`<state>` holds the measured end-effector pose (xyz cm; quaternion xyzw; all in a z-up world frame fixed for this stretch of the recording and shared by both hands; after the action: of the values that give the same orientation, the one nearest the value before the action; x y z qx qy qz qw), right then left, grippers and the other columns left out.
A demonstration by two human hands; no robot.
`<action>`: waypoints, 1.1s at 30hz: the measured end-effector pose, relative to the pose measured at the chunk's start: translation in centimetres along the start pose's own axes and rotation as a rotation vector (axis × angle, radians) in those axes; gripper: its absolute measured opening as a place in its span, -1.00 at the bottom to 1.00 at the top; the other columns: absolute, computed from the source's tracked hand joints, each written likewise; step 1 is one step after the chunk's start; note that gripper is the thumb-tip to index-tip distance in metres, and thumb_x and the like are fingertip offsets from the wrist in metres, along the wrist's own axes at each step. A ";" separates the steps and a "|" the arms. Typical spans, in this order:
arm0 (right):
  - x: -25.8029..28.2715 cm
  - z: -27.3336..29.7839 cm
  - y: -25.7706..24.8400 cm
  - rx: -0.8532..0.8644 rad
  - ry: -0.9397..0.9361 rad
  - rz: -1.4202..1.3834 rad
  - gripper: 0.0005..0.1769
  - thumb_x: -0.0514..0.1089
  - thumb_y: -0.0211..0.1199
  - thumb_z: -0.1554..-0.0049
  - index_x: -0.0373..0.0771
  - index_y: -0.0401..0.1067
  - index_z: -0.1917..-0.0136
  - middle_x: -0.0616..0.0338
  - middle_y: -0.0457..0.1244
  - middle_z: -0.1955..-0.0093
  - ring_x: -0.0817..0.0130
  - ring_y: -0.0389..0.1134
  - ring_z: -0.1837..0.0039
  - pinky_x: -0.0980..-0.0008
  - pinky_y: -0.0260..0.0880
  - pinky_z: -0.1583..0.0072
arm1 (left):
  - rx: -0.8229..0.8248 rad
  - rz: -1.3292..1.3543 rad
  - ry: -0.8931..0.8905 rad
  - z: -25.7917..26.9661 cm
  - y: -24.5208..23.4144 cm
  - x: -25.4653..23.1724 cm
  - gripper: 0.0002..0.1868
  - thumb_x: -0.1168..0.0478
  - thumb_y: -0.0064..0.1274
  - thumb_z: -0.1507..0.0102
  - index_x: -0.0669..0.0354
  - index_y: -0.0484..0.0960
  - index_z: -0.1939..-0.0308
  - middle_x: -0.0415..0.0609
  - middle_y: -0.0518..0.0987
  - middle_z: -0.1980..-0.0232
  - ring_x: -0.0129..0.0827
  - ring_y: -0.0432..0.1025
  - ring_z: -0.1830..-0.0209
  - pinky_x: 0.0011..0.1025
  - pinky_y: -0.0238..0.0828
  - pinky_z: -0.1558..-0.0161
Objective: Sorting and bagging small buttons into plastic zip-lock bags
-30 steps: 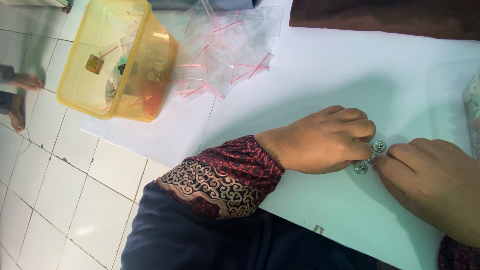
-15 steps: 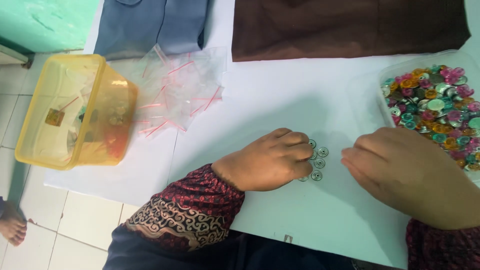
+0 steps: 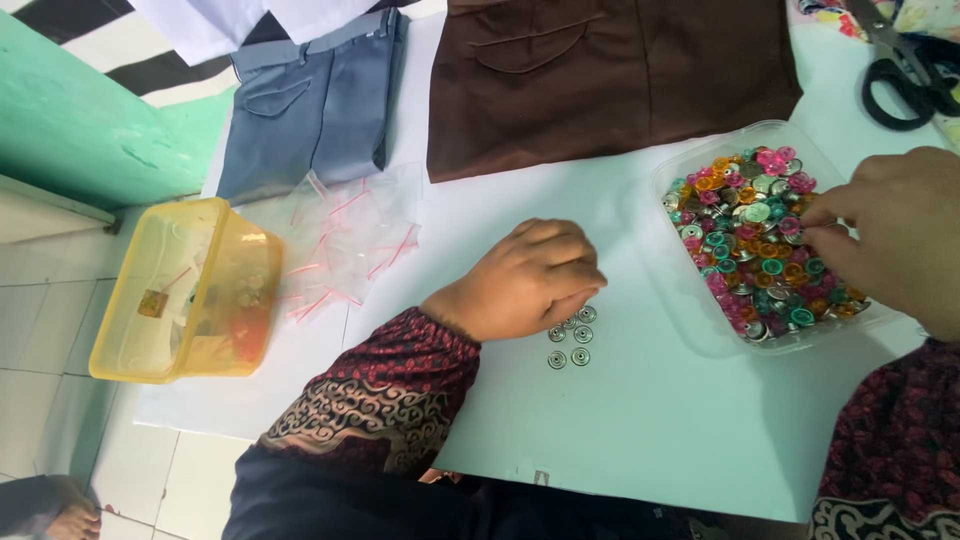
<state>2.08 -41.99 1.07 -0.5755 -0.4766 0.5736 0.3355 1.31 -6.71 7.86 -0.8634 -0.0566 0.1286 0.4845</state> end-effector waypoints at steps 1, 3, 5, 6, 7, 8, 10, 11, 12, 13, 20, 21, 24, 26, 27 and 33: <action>0.5 -0.1 -0.1 0.036 -0.009 0.001 -0.77 0.35 0.11 -0.17 0.53 0.57 -0.01 0.59 0.41 0.09 0.54 0.47 -0.06 0.48 0.43 -0.12 | -0.007 -0.008 0.012 -1.4 0.2 0.2 -0.88 0.22 0.01 -0.42 0.10 0.64 0.18 -0.11 0.51 0.15 -0.13 0.43 0.02 -0.21 0.37 -0.03; 1.3 -0.1 -0.8 0.067 -0.019 -0.002 -0.75 0.34 0.07 -0.16 0.55 0.57 0.02 0.53 0.42 0.09 0.42 0.49 -0.07 0.37 0.47 -0.11 | -0.011 -0.021 0.026 -4.5 1.0 0.3 -0.83 0.19 -0.04 -0.43 0.13 0.64 0.16 -0.08 0.50 0.15 -0.08 0.43 0.05 -0.18 0.39 -0.04; 1.9 0.2 -1.7 0.079 0.032 -0.015 -0.67 0.27 0.06 -0.23 0.38 0.56 0.28 0.58 0.36 0.12 0.37 0.42 -0.08 0.37 0.41 0.01 | -0.042 -0.026 0.044 -7.6 2.2 0.5 -0.84 0.17 -0.08 -0.43 0.04 0.62 0.14 -0.12 0.51 0.17 -0.12 0.41 0.12 -0.19 0.40 0.00; 2.1 0.2 -2.6 0.073 0.035 -0.021 -0.67 0.27 0.06 -0.23 0.38 0.56 0.28 0.58 0.36 0.12 0.37 0.42 -0.08 0.37 0.41 0.01 | -0.037 -0.033 0.047 -8.7 3.5 0.9 -0.84 0.17 -0.08 -0.43 0.04 0.62 0.14 -0.12 0.51 0.17 -0.12 0.41 0.12 -0.19 0.40 0.00; 2.4 0.2 -3.4 0.103 0.011 -0.013 -0.68 0.30 0.05 -0.21 0.35 0.56 0.24 0.55 0.37 0.12 0.34 0.43 -0.08 0.32 0.43 0.00 | -0.029 -0.019 0.048 -9.9 4.9 1.4 -0.89 0.20 -0.01 -0.37 0.04 0.63 0.16 -0.13 0.49 0.21 -0.13 0.42 0.15 -0.19 0.41 0.04; 2.6 0.2 -4.2 0.133 -0.010 -0.006 -0.67 0.32 0.05 -0.19 0.31 0.56 0.20 0.52 0.38 0.12 0.31 0.44 -0.08 0.27 0.46 -0.01 | -0.019 -0.003 0.051 -11.0 6.3 1.9 -0.92 0.24 0.05 -0.31 0.05 0.65 0.18 -0.15 0.48 0.26 -0.14 0.42 0.19 -0.19 0.41 0.07; 2.7 0.2 -5.5 0.160 -0.008 -0.062 -0.66 0.23 0.03 -0.21 0.22 0.58 0.21 0.46 0.38 0.13 0.26 0.44 -0.04 0.24 0.44 -0.02 | 0.039 -0.014 0.038 -12.3 8.6 2.6 -0.94 0.25 0.11 -0.26 0.02 0.66 0.20 -0.14 0.46 0.28 -0.13 0.42 0.21 -0.18 0.41 0.14; 2.8 0.3 -6.1 0.192 -0.010 -0.111 -0.64 0.13 0.01 -0.22 0.12 0.59 0.21 0.39 0.38 0.15 0.22 0.44 -0.01 0.20 0.43 -0.03 | 0.090 -0.020 0.022 -12.9 9.9 2.9 -0.91 0.27 0.18 -0.20 0.00 0.67 0.22 -0.14 0.45 0.30 -0.13 0.41 0.24 -0.16 0.40 0.20; 2.7 0.2 -6.1 0.190 -0.002 -0.117 -0.64 0.13 0.01 -0.22 0.12 0.59 0.21 0.39 0.38 0.15 0.22 0.44 -0.01 0.20 0.43 -0.03 | 0.097 -0.022 0.029 -13.2 10.6 3.0 -0.91 0.27 0.18 -0.20 0.00 0.67 0.22 -0.14 0.45 0.30 -0.13 0.41 0.24 -0.16 0.40 0.20; 2.7 0.1 -6.1 0.193 -0.013 -0.119 -0.66 0.14 0.03 -0.21 0.09 0.57 0.20 0.40 0.39 0.14 0.23 0.44 -0.01 0.20 0.42 -0.03 | 0.095 -0.088 0.022 -13.4 11.2 3.1 -0.88 0.31 0.11 -0.18 -0.04 0.67 0.25 -0.16 0.45 0.33 -0.13 0.41 0.27 -0.15 0.37 0.23; 2.8 0.0 -5.4 0.149 -0.050 -0.175 -0.80 -0.14 0.05 -0.10 0.01 0.49 0.25 0.35 0.35 0.22 0.22 0.39 0.09 0.16 0.34 0.07 | 0.173 -0.259 -0.146 -13.8 11.4 2.9 -0.84 0.19 0.16 -0.12 -0.07 0.66 0.20 -0.19 0.60 0.28 -0.08 0.48 0.25 -0.07 0.38 0.25; 2.9 0.0 -5.6 0.147 -0.051 -0.177 -0.80 -0.14 0.05 -0.10 0.01 0.49 0.25 0.35 0.35 0.22 0.22 0.39 0.09 0.16 0.34 0.07 | 0.175 -0.262 -0.146 -13.7 11.5 2.9 -0.84 0.19 0.16 -0.12 -0.07 0.66 0.20 -0.19 0.60 0.28 -0.08 0.48 0.25 -0.07 0.38 0.25; 3.0 0.1 -5.5 0.155 -0.017 -0.186 -0.78 -0.16 0.03 -0.12 -0.03 0.51 0.22 0.31 0.36 0.20 0.18 0.41 0.05 0.17 0.39 0.04 | 0.147 -0.277 -0.172 -13.4 11.8 3.0 -0.91 0.18 0.15 -0.07 0.02 0.63 0.36 -0.14 0.58 0.34 -0.05 0.47 0.31 -0.05 0.36 0.29; 3.1 0.1 -5.4 0.095 -0.045 -0.164 -0.80 -0.11 0.07 -0.13 0.08 0.52 0.17 0.35 0.36 0.18 0.22 0.41 0.05 0.19 0.40 0.10 | 0.132 -0.321 -0.185 -13.1 12.0 3.2 -0.88 0.10 0.23 -0.11 -0.03 0.63 0.38 -0.17 0.59 0.33 -0.09 0.46 0.33 -0.10 0.37 0.27; 3.0 0.0 -5.6 0.093 -0.043 -0.167 -0.80 -0.11 0.07 -0.13 0.08 0.52 0.17 0.35 0.36 0.18 0.22 0.41 0.05 0.19 0.40 0.10 | 0.134 -0.323 -0.182 -13.1 12.1 3.3 -0.88 0.10 0.23 -0.11 -0.03 0.63 0.38 -0.17 0.59 0.33 -0.09 0.46 0.33 -0.10 0.37 0.27; 3.1 0.5 -6.5 0.063 -0.034 -0.153 -0.78 -0.14 0.01 -0.11 0.04 0.48 0.23 0.35 0.37 0.21 0.22 0.44 0.12 0.17 0.37 0.09 | 0.067 -0.188 -0.190 -12.3 12.1 3.6 -0.90 0.22 0.24 -0.11 -0.03 0.62 0.35 -0.14 0.58 0.33 -0.05 0.44 0.37 -0.10 0.35 0.28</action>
<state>0.17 -37.12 6.04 -0.5164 -0.5066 0.5709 0.3883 7.86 -22.38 3.11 -0.8215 -0.1787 0.1657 0.5156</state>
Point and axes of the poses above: each hand's wrist, its own z-axis away from the middle knuckle, its own y-axis out of the palm, x = y × z, the point moved 3 cm from there along -z, towards the middle knuckle
